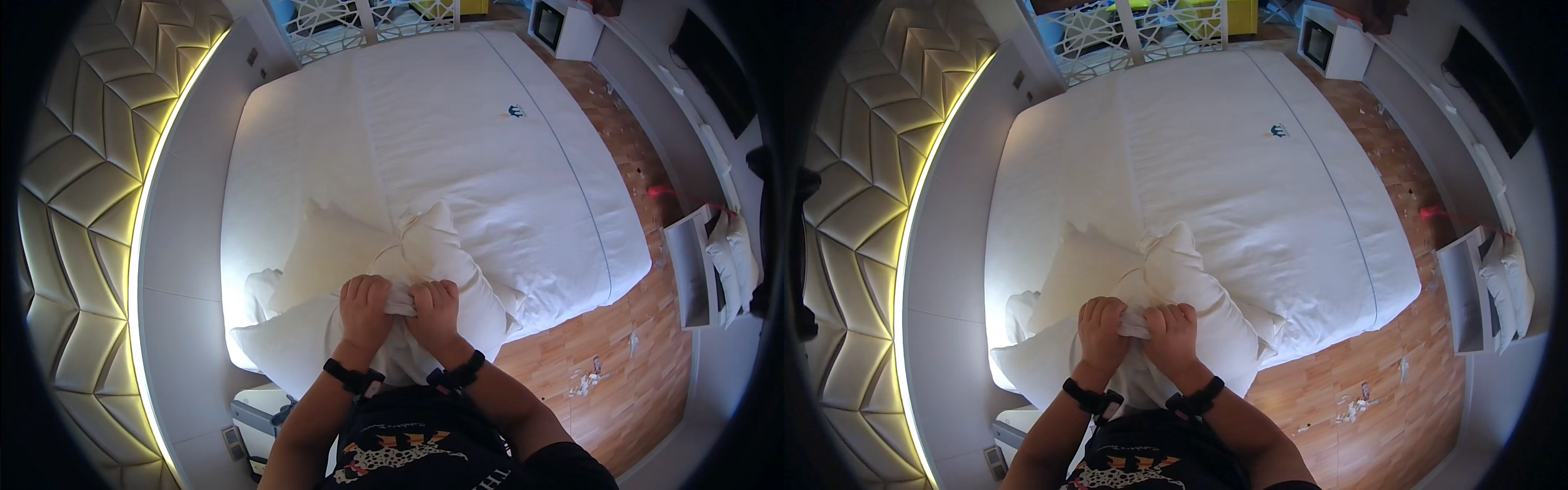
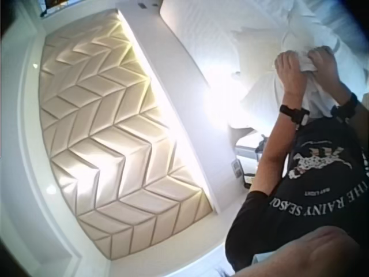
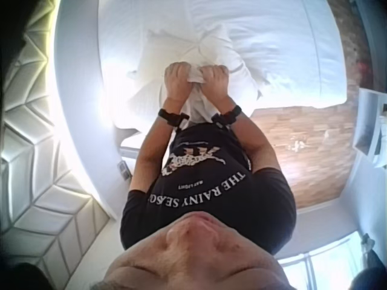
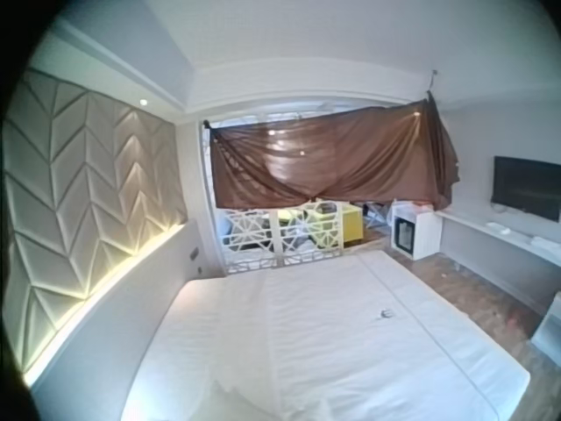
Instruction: The person inserts a white pillow into a white pillowcase on a bed. They align the corners, pull the case over the pillow, and smooth the surface to complete the task.
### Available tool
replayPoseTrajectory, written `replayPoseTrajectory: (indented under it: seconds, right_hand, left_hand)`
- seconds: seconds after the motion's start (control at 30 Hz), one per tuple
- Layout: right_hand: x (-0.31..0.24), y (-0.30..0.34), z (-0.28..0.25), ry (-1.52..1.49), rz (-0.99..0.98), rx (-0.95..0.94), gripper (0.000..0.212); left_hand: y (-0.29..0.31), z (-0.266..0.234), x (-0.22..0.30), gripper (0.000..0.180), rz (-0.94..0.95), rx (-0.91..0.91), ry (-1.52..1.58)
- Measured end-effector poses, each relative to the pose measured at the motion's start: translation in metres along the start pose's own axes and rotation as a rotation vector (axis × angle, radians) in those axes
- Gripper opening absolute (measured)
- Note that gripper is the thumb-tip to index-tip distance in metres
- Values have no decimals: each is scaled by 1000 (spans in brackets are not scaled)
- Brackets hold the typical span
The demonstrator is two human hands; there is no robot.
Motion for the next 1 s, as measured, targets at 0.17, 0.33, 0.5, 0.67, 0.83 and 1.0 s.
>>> replayPoseTrajectory:
  seconds: [0.17,0.33,0.5,0.67,0.83,1.0]
  right_hand:
    - [-16,-24,-16,-141,-49,-246,50]
    - [88,-45,-8,97,43,174,76]
    - [116,-78,3,-442,655,-38,60]
    - [62,-65,-12,-358,212,-173,41]
    - [46,-46,-25,-277,170,-117,37]
    - [51,-43,-26,-397,284,-168,33]
  left_hand:
    - [8,1,-22,24,-35,-15,32]
    - [6,-8,-15,25,19,26,85]
    - [14,-12,-15,24,-22,14,110]
    - [14,-13,-14,24,-43,-8,148]
    - [20,-14,-8,36,-51,-25,194]
    - [14,-2,-8,49,-94,-227,90]
Point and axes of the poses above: each hand's wrist, its own y-axis away from the middle knuckle, its own z-axis out of the palm, x = y × z, the point moved 4 cm from there along -y, towards the middle knuckle, and after that the axes turned 4 degrees about -y, right-handed, at the moved point
